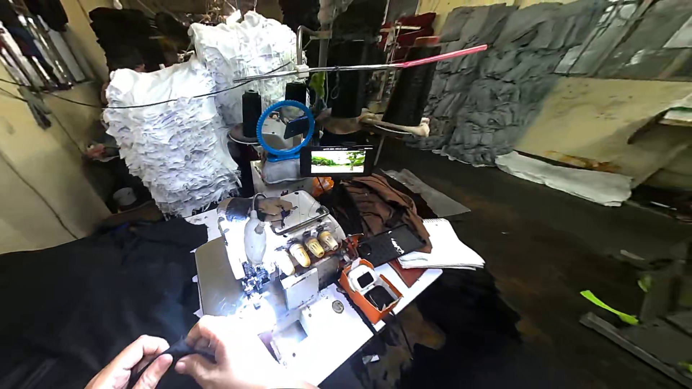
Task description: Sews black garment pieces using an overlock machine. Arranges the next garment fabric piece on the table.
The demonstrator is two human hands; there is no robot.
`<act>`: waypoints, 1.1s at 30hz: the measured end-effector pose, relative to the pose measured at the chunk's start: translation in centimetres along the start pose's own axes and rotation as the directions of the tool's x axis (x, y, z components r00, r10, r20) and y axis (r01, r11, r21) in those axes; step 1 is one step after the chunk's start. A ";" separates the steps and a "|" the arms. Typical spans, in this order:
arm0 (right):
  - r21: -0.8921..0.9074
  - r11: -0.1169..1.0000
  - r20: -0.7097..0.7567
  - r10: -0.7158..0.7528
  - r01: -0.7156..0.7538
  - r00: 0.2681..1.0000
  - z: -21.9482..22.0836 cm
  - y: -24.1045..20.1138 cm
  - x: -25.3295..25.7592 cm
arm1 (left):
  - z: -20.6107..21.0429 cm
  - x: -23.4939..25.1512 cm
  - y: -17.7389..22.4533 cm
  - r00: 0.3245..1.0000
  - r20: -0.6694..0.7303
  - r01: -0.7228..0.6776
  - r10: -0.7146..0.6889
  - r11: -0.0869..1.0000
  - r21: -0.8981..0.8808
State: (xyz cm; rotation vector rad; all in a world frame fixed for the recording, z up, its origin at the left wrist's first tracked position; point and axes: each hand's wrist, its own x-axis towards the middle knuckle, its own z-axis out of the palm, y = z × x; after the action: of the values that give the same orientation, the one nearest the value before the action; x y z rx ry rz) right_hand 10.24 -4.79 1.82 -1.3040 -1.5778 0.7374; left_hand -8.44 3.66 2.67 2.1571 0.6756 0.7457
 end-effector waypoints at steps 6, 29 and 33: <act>0.020 0.999 -0.027 -0.047 0.048 0.999 -0.7 -0.3 -0.6 | 0.5 0.4 0.8 0.997 0.064 0.049 -0.042 0.993 -0.104; 0.222 0.973 0.014 -0.069 0.064 0.998 -1.4 2.4 -2.9 | 0.3 0.4 2.0 0.989 0.005 0.141 -0.146 0.949 -0.281; 0.276 0.959 0.008 -0.071 0.066 0.997 -1.6 2.8 -3.8 | 0.1 0.1 1.4 0.982 0.072 0.190 -0.176 0.908 -0.374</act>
State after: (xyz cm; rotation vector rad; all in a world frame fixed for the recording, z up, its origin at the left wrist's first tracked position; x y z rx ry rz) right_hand 12.90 -7.89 -1.06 -1.0366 -1.4657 0.8923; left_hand -7.99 2.87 3.75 1.7236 0.6454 0.6720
